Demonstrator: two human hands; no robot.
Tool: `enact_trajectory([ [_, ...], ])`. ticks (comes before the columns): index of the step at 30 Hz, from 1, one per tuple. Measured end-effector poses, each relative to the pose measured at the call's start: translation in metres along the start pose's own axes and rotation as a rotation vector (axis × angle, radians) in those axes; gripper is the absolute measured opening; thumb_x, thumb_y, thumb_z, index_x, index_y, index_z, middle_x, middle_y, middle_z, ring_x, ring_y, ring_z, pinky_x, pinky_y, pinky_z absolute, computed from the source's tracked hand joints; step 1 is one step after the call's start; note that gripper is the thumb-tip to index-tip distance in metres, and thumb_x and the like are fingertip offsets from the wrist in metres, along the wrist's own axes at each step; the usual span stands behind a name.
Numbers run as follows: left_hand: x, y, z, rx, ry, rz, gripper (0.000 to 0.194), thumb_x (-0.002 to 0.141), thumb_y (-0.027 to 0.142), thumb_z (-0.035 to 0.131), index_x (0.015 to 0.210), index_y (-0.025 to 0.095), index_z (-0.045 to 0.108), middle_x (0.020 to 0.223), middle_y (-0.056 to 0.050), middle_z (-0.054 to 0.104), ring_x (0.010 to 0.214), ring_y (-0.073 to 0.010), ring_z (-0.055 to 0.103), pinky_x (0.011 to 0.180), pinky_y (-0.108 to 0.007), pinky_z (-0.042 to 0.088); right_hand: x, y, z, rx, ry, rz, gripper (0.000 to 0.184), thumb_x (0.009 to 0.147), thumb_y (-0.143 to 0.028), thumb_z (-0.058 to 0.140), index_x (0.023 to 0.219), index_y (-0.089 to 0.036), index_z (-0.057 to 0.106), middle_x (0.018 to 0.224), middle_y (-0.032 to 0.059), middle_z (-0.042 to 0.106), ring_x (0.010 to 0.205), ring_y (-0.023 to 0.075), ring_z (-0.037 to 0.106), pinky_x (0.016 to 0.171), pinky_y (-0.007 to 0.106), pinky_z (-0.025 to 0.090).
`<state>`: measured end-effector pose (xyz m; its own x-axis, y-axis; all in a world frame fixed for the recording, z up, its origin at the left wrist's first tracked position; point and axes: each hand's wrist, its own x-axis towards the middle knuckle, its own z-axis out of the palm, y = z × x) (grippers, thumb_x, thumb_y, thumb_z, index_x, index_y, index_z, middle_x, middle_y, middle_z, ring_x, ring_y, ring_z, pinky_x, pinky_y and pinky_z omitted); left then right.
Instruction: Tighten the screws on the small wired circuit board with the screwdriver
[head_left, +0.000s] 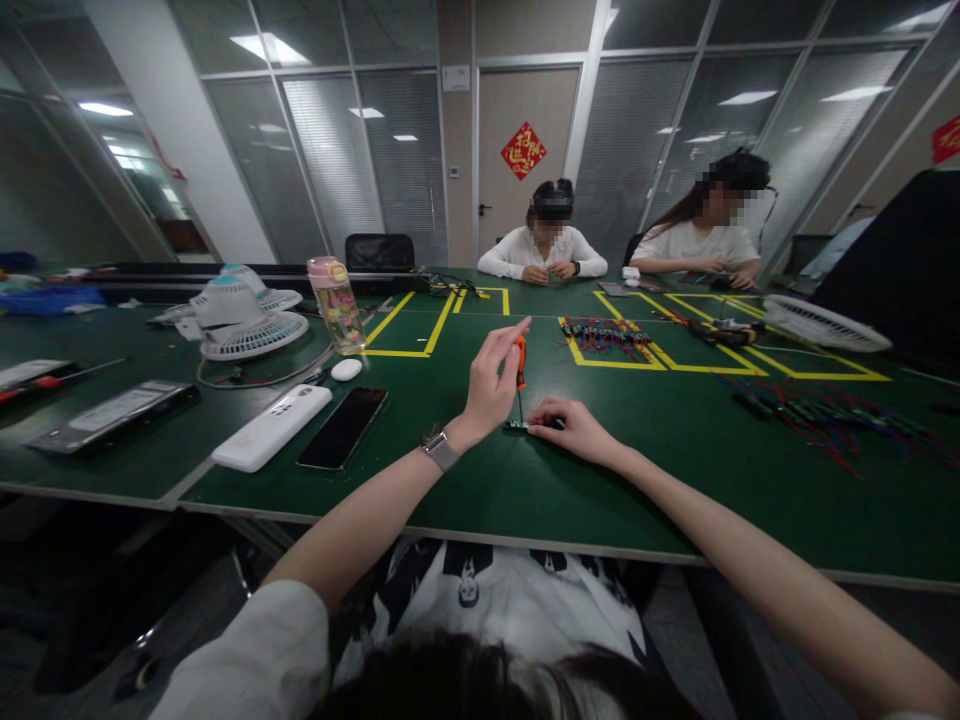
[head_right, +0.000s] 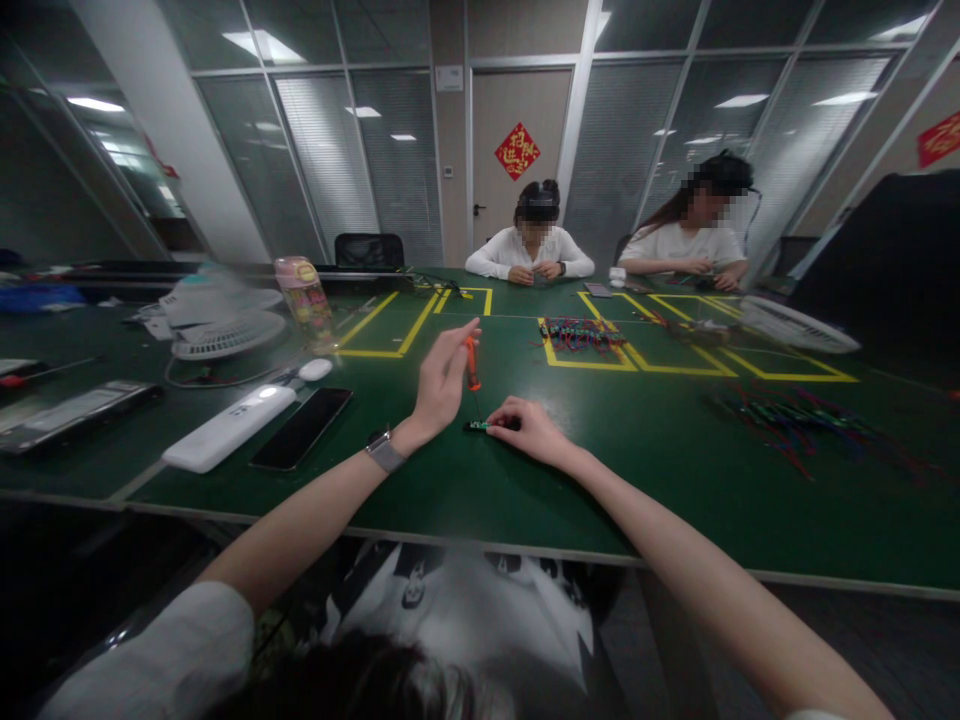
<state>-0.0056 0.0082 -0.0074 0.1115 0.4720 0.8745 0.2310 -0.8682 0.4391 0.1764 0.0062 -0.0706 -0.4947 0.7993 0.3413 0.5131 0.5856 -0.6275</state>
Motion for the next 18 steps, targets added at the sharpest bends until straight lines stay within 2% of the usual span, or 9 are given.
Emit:
enact_trajectory([
  [3, -0.0002, -0.0008, 0.0005, -0.019, -0.003, -0.021, 0.035, 0.099, 0.028, 0.037, 0.131, 0.022, 0.05, 0.117, -0.007, 0.062, 0.103, -0.0148, 0.059, 0.091, -0.029, 0.046, 0.0, -0.0003, 0.0001, 0.007, 0.006, 0.0, 0.017, 0.083, -0.031, 0.065, 0.086, -0.017, 0.073, 0.08, 0.0049, 0.061, 0.071, 0.0169, 0.058, 0.068, 0.03, 0.047],
  [6, 0.0005, 0.0002, 0.0003, 0.033, 0.05, -0.016, 0.03, 0.095, 0.029, 0.05, 0.123, 0.021, 0.056, 0.101, -0.005, 0.063, 0.091, -0.014, 0.059, 0.083, -0.027, 0.047, 0.0001, -0.0006, 0.0002, 0.019, 0.007, 0.0, 0.016, 0.082, -0.03, 0.065, 0.085, -0.017, 0.073, 0.081, 0.005, 0.062, 0.071, 0.0169, 0.059, 0.068, 0.03, 0.047],
  [9, 0.0013, 0.0019, -0.0004, 0.096, 0.086, 0.007, 0.022, 0.089, 0.031, 0.06, 0.108, 0.02, 0.064, 0.088, -0.002, 0.056, 0.082, -0.0134, 0.054, 0.079, -0.026, 0.046, 0.0002, -0.0007, 0.0001, 0.021, 0.005, -0.002, 0.015, 0.083, -0.03, 0.066, 0.086, -0.017, 0.074, 0.081, 0.0051, 0.062, 0.071, 0.0166, 0.059, 0.068, 0.03, 0.048],
  [12, 0.0013, 0.0022, -0.001, 0.093, 0.081, 0.0, 0.022, 0.093, 0.033, 0.053, 0.106, 0.021, 0.066, 0.088, -0.003, 0.053, 0.083, -0.0136, 0.054, 0.079, -0.027, 0.046, 0.0002, -0.0004, 0.0001, 0.006, 0.009, -0.01, 0.015, 0.083, -0.029, 0.066, 0.085, -0.016, 0.073, 0.08, 0.0046, 0.062, 0.071, 0.0163, 0.059, 0.067, 0.029, 0.047],
  [15, 0.0008, 0.0012, -0.0013, 0.036, 0.038, -0.005, 0.031, 0.099, 0.03, 0.038, 0.119, 0.022, 0.061, 0.103, -0.006, 0.058, 0.096, -0.0148, 0.056, 0.086, -0.028, 0.046, 0.0002, 0.0002, 0.0002, -0.006, 0.012, -0.014, 0.016, 0.083, -0.03, 0.065, 0.086, -0.017, 0.073, 0.079, 0.0043, 0.062, 0.071, 0.0159, 0.058, 0.067, 0.028, 0.047],
  [18, 0.0004, 0.0004, -0.0012, -0.032, 0.011, -0.014, 0.034, 0.1, 0.027, 0.034, 0.128, 0.022, 0.054, 0.114, -0.007, 0.062, 0.104, -0.0155, 0.058, 0.091, -0.03, 0.046, 0.0004, 0.0003, 0.0001, -0.007, 0.008, -0.014, 0.017, 0.083, -0.032, 0.065, 0.086, -0.017, 0.073, 0.08, 0.0044, 0.062, 0.071, 0.016, 0.058, 0.067, 0.028, 0.047],
])
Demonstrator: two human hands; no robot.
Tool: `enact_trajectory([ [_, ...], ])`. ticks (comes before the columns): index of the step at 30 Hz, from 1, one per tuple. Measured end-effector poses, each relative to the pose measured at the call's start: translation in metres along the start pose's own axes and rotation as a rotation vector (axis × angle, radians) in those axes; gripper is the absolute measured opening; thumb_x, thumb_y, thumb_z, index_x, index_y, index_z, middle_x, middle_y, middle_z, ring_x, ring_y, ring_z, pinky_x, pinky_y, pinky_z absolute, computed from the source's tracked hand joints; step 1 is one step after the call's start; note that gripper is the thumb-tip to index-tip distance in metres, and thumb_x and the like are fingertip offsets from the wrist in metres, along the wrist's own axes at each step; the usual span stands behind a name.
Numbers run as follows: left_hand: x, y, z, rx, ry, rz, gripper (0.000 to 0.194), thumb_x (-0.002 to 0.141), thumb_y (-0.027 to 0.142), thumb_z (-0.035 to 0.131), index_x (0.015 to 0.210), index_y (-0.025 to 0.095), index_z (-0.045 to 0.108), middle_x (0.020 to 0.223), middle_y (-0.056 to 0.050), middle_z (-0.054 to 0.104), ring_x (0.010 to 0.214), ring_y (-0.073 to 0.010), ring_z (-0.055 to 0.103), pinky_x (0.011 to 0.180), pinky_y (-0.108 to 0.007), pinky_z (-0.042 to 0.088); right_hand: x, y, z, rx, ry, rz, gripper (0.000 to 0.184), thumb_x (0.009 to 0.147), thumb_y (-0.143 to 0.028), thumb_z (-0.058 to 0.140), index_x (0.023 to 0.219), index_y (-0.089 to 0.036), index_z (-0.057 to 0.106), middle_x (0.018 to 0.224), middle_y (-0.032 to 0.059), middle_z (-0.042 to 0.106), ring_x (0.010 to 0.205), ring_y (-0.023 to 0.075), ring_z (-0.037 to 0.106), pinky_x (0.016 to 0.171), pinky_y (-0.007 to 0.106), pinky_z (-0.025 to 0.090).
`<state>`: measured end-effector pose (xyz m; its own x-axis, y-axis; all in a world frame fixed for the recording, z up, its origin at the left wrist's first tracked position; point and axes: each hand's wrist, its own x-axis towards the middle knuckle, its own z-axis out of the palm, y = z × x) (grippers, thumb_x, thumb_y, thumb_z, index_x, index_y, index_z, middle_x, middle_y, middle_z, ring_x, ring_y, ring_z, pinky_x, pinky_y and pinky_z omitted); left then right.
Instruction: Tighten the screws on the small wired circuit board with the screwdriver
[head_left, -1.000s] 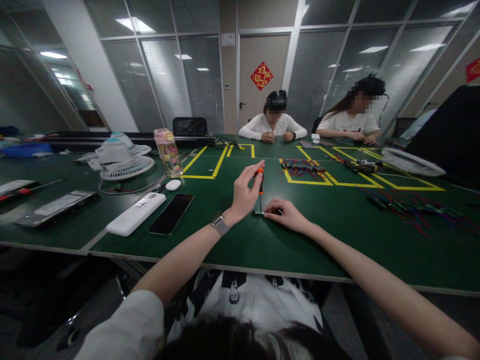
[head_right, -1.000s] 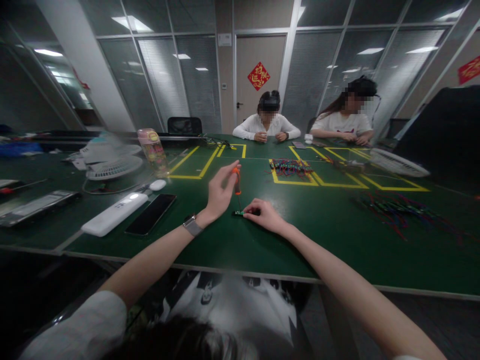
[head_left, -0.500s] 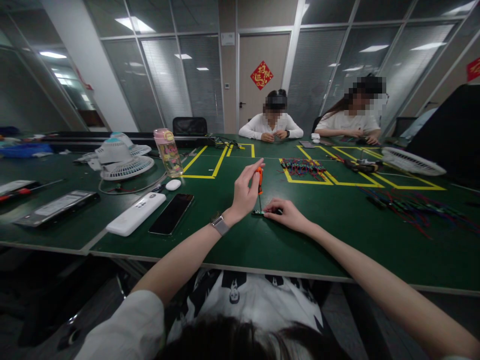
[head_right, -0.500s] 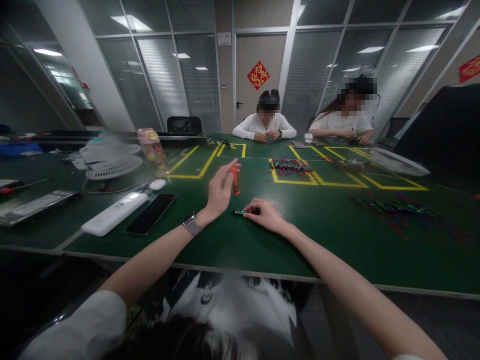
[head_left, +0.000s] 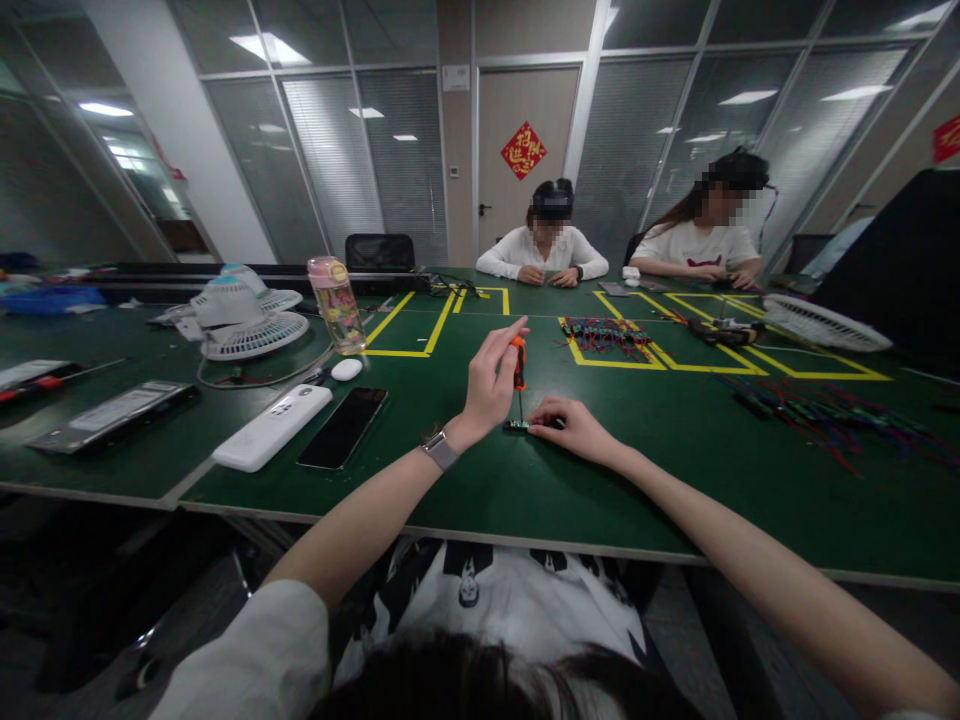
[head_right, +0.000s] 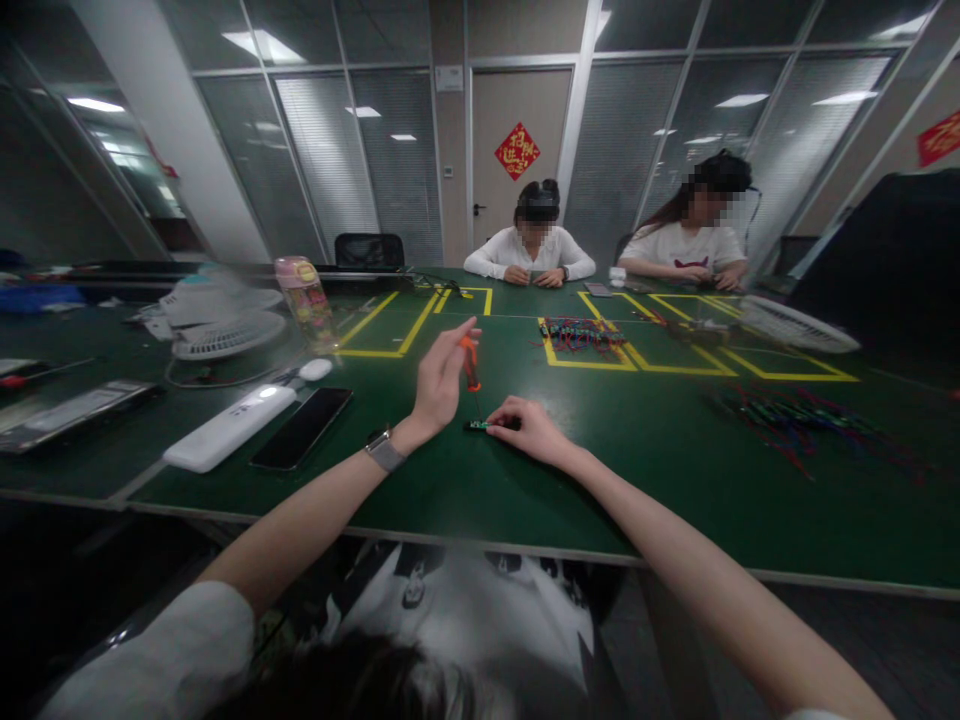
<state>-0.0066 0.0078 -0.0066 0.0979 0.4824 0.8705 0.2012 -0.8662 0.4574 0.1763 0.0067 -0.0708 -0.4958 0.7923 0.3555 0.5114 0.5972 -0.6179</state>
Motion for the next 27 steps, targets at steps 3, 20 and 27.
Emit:
enact_trajectory([
  [3, 0.0006, 0.0007, 0.0003, -0.009, 0.007, -0.025, 0.031, 0.098, 0.027, 0.041, 0.125, 0.022, 0.055, 0.111, -0.006, 0.066, 0.098, -0.015, 0.062, 0.087, -0.029, 0.047, -0.0001, -0.0002, -0.0001, -0.003, -0.002, 0.008, 0.018, 0.084, -0.033, 0.065, 0.086, -0.018, 0.073, 0.08, 0.0041, 0.062, 0.071, 0.0159, 0.058, 0.067, 0.028, 0.047],
  [20, 0.0012, 0.0006, 0.0003, 0.017, -0.008, 0.007, 0.03, 0.098, 0.025, 0.04, 0.124, 0.021, 0.055, 0.106, -0.006, 0.062, 0.096, -0.0145, 0.059, 0.086, -0.029, 0.046, -0.0001, 0.0004, 0.0004, 0.0, -0.002, 0.001, 0.017, 0.083, -0.032, 0.064, 0.086, -0.017, 0.073, 0.08, 0.0048, 0.062, 0.071, 0.016, 0.058, 0.067, 0.029, 0.047],
  [27, 0.0004, 0.0013, 0.0008, 0.121, 0.061, 0.026, 0.018, 0.09, 0.031, 0.058, 0.104, 0.022, 0.066, 0.087, -0.002, 0.053, 0.083, -0.0134, 0.053, 0.079, -0.027, 0.046, -0.0001, -0.0001, 0.0006, -0.004, 0.003, -0.002, 0.017, 0.083, -0.032, 0.065, 0.085, -0.017, 0.073, 0.078, 0.004, 0.061, 0.07, 0.0159, 0.058, 0.066, 0.028, 0.046],
])
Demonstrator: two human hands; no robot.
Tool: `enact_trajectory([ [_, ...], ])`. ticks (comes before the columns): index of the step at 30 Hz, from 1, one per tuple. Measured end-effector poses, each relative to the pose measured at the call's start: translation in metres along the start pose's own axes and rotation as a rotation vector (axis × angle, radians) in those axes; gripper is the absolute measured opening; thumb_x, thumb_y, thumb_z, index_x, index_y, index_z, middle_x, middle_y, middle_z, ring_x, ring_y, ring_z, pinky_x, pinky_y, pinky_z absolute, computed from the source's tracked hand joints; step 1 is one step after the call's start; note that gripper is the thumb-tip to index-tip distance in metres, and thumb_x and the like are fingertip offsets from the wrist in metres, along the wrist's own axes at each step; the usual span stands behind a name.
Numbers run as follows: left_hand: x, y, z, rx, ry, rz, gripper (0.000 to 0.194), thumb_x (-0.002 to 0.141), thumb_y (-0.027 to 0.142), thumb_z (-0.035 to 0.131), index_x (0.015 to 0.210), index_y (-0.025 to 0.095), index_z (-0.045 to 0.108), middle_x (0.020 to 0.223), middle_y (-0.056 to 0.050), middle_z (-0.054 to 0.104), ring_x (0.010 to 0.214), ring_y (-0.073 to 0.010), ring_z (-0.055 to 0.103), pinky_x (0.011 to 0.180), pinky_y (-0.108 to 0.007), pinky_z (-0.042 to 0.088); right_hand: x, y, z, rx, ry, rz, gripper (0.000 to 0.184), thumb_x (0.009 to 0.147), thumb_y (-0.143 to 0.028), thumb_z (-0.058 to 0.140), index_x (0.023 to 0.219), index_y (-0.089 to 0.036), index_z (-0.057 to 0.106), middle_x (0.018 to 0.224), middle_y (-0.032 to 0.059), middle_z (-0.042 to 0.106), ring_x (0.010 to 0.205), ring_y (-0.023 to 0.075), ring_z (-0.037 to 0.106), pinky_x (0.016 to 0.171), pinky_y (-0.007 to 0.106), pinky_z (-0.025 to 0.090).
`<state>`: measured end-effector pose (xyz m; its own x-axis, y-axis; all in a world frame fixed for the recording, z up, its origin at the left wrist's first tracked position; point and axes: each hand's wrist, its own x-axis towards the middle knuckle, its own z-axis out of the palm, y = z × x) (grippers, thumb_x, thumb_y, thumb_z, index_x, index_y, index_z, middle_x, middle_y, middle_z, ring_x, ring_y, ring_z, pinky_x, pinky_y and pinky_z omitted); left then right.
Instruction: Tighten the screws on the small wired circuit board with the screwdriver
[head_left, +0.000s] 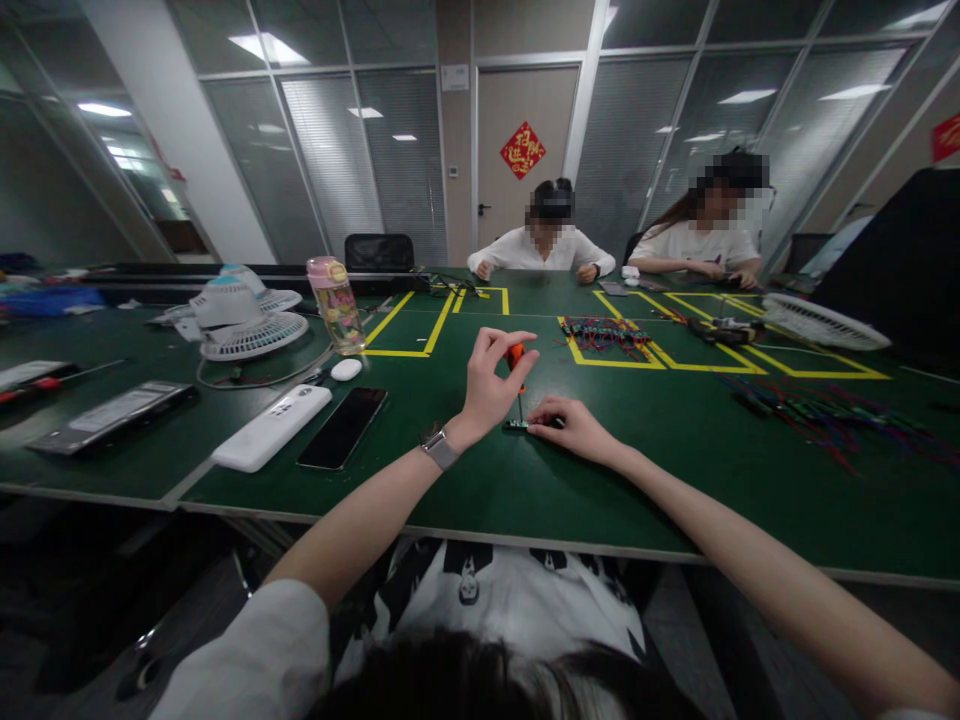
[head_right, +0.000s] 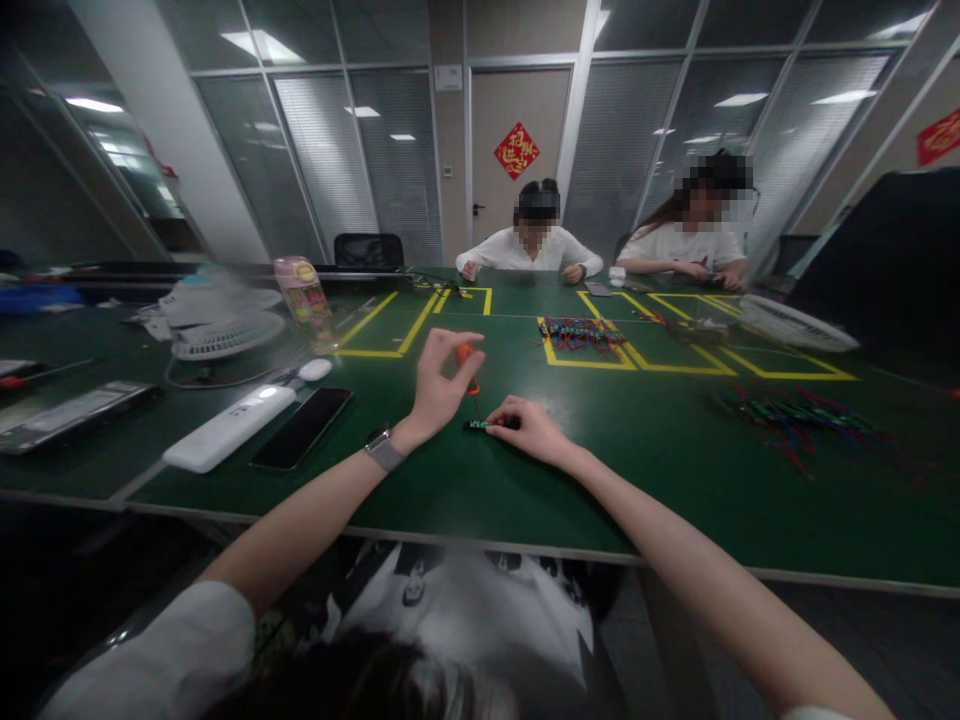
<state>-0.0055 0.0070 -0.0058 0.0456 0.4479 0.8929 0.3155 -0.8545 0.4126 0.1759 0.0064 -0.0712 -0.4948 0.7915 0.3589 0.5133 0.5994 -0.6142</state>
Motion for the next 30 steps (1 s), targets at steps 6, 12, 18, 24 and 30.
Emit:
enact_trajectory([
  [6, -0.0008, -0.0013, -0.0008, -0.124, -0.07, -0.021, 0.033, 0.099, 0.025, 0.036, 0.127, 0.023, 0.054, 0.113, -0.007, 0.06, 0.104, -0.0146, 0.057, 0.091, -0.029, 0.045, -0.0002, 0.0009, 0.0, 0.009, -0.006, 0.012, 0.018, 0.083, -0.032, 0.065, 0.085, -0.017, 0.073, 0.08, 0.0046, 0.062, 0.071, 0.016, 0.058, 0.066, 0.029, 0.047],
  [12, 0.0005, 0.0001, -0.0005, -0.062, -0.011, -0.01, 0.024, 0.093, 0.026, 0.053, 0.115, 0.02, 0.061, 0.095, -0.003, 0.062, 0.086, -0.0133, 0.057, 0.081, -0.027, 0.046, -0.0003, -0.0005, -0.0003, 0.018, -0.002, 0.007, 0.016, 0.082, -0.03, 0.065, 0.085, -0.017, 0.073, 0.079, 0.0044, 0.061, 0.071, 0.0166, 0.058, 0.067, 0.029, 0.046],
  [18, 0.0005, 0.0018, -0.0009, 0.007, 0.007, -0.02, 0.019, 0.09, 0.034, 0.058, 0.101, 0.021, 0.066, 0.086, -0.002, 0.052, 0.081, -0.0137, 0.053, 0.078, -0.027, 0.046, -0.0004, -0.0033, -0.0018, 0.009, -0.001, 0.017, 0.016, 0.083, -0.031, 0.065, 0.084, -0.017, 0.073, 0.078, 0.0041, 0.061, 0.071, 0.0164, 0.058, 0.067, 0.029, 0.047],
  [24, -0.001, -0.0031, -0.0007, -0.104, -0.077, -0.034, 0.036, 0.1, 0.027, 0.03, 0.128, 0.022, 0.053, 0.113, -0.007, 0.061, 0.102, -0.0161, 0.058, 0.088, -0.03, 0.046, -0.0001, 0.0, -0.0014, 0.02, -0.012, 0.01, 0.017, 0.083, -0.032, 0.065, 0.086, -0.017, 0.073, 0.082, 0.005, 0.062, 0.071, 0.016, 0.058, 0.068, 0.03, 0.048],
  [30, 0.0, -0.0037, 0.0015, -0.035, -0.035, -0.053, 0.029, 0.096, 0.03, 0.045, 0.121, 0.02, 0.057, 0.098, -0.005, 0.063, 0.087, -0.0143, 0.058, 0.081, -0.028, 0.047, -0.0003, 0.0002, -0.0003, 0.006, -0.006, 0.008, 0.016, 0.083, -0.029, 0.064, 0.086, -0.016, 0.073, 0.08, 0.0049, 0.061, 0.071, 0.0165, 0.058, 0.067, 0.03, 0.047],
])
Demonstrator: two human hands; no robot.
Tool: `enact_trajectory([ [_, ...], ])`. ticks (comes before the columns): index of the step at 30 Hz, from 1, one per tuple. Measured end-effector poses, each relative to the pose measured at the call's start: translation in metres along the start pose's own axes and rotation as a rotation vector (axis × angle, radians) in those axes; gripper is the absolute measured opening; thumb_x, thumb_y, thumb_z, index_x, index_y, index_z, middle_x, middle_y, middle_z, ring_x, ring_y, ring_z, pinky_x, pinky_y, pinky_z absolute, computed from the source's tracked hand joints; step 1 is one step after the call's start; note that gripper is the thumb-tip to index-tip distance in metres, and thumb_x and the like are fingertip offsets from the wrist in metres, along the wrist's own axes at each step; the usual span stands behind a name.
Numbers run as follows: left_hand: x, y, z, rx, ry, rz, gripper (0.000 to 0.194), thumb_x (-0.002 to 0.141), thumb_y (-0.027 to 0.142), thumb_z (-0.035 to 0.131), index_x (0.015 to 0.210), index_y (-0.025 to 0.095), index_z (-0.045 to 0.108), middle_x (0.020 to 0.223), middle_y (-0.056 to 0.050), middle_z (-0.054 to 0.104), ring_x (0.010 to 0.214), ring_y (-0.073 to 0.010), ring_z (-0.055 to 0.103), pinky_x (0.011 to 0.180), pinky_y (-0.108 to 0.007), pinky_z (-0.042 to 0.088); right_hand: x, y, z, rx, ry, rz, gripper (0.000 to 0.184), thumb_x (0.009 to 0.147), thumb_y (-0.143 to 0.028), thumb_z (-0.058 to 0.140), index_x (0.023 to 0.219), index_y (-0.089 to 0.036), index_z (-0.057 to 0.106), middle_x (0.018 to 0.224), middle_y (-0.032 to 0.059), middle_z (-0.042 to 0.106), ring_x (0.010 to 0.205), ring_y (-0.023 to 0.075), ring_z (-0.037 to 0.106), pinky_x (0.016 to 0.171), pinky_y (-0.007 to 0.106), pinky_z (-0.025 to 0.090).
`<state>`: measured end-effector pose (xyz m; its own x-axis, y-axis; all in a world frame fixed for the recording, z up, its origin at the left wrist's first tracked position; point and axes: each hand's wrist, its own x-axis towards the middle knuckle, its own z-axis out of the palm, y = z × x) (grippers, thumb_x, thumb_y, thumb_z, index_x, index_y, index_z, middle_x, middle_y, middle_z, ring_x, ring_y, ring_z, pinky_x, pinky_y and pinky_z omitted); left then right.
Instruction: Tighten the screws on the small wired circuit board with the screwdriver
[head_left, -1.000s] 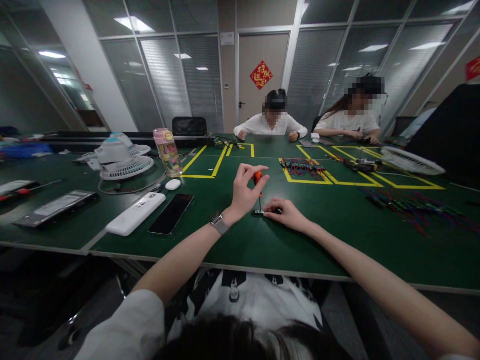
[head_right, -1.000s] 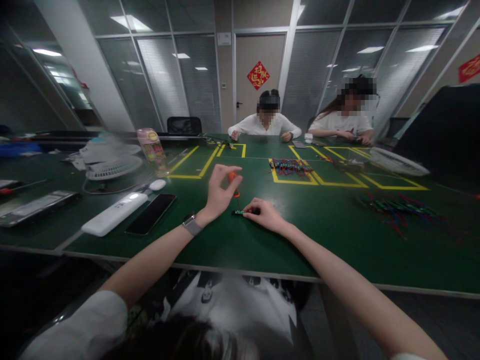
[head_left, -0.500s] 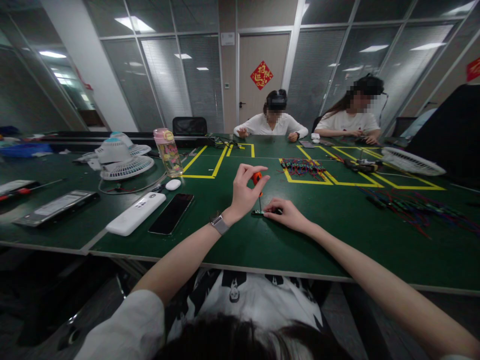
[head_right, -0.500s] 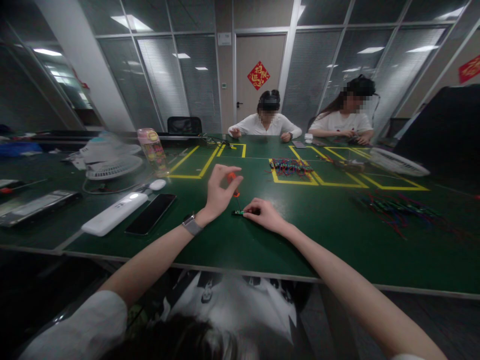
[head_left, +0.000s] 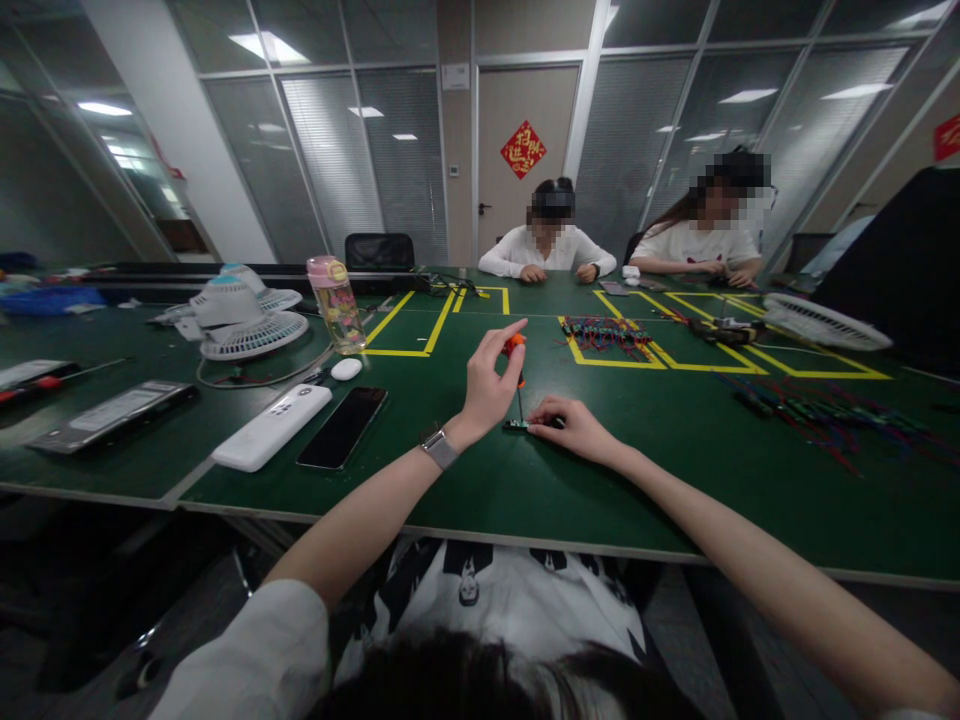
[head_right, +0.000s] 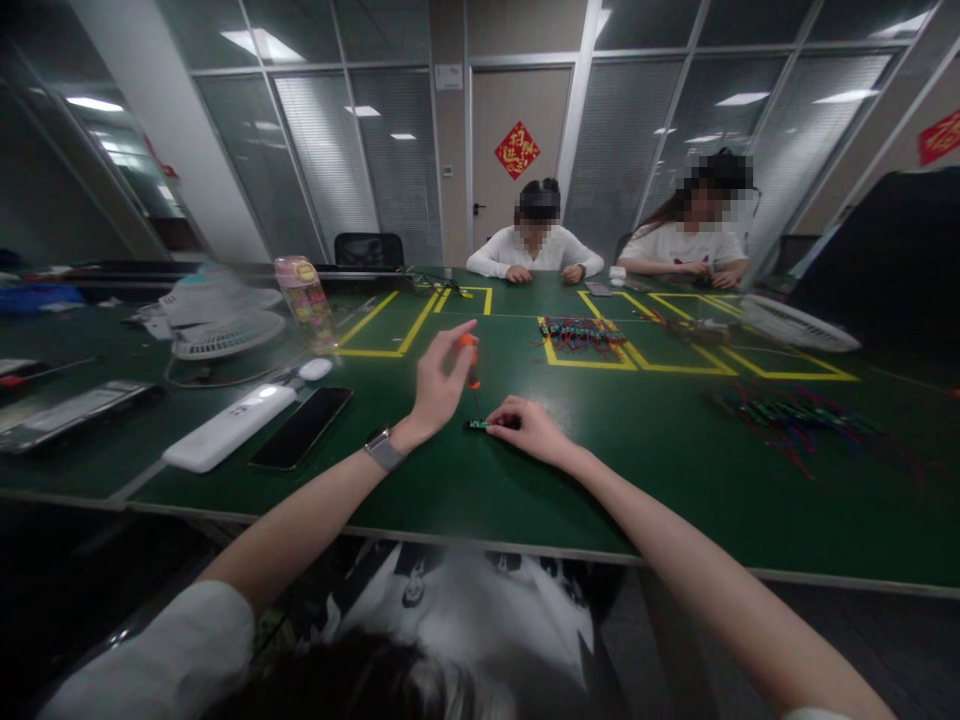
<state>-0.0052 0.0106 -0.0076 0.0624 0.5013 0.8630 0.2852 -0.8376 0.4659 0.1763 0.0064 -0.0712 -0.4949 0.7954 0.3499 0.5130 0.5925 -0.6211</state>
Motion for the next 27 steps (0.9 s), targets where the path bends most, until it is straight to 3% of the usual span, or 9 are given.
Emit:
enact_trajectory([
  [5, 0.0009, 0.0039, -0.0006, 0.056, 0.013, 0.038, 0.022, 0.09, 0.03, 0.058, 0.11, 0.021, 0.063, 0.091, -0.003, 0.056, 0.083, -0.0141, 0.054, 0.08, -0.028, 0.047, 0.0001, -0.0016, -0.0003, 0.003, 0.007, 0.0, 0.017, 0.083, -0.031, 0.065, 0.085, -0.017, 0.073, 0.079, 0.0042, 0.061, 0.071, 0.0159, 0.058, 0.067, 0.029, 0.047],
  [13, 0.0006, 0.0016, -0.002, -0.069, -0.056, -0.002, 0.035, 0.1, 0.025, 0.033, 0.129, 0.024, 0.053, 0.115, -0.007, 0.061, 0.106, -0.0161, 0.057, 0.093, -0.033, 0.045, 0.0002, -0.0002, -0.0007, 0.009, 0.004, 0.005, 0.018, 0.083, -0.032, 0.065, 0.086, -0.017, 0.073, 0.08, 0.0047, 0.062, 0.071, 0.0161, 0.058, 0.068, 0.03, 0.048],
  [22, 0.0019, 0.0039, -0.0013, 0.039, 0.02, 0.015, 0.02, 0.09, 0.03, 0.059, 0.107, 0.022, 0.064, 0.089, -0.002, 0.055, 0.081, -0.0132, 0.053, 0.078, -0.027, 0.046, 0.0, -0.002, -0.0009, 0.013, 0.003, 0.01, 0.016, 0.083, -0.031, 0.065, 0.086, -0.018, 0.073, 0.081, 0.0046, 0.063, 0.071, 0.016, 0.058, 0.069, 0.029, 0.048],
  [27, 0.001, 0.004, -0.0021, 0.023, 0.003, 0.0, 0.025, 0.096, 0.032, 0.046, 0.112, 0.023, 0.063, 0.095, -0.004, 0.055, 0.088, -0.0143, 0.055, 0.081, -0.028, 0.046, 0.0005, -0.0007, -0.0001, -0.005, 0.007, 0.009, 0.015, 0.083, -0.03, 0.065, 0.085, -0.017, 0.073, 0.079, 0.0044, 0.062, 0.07, 0.0159, 0.058, 0.067, 0.029, 0.047],
])
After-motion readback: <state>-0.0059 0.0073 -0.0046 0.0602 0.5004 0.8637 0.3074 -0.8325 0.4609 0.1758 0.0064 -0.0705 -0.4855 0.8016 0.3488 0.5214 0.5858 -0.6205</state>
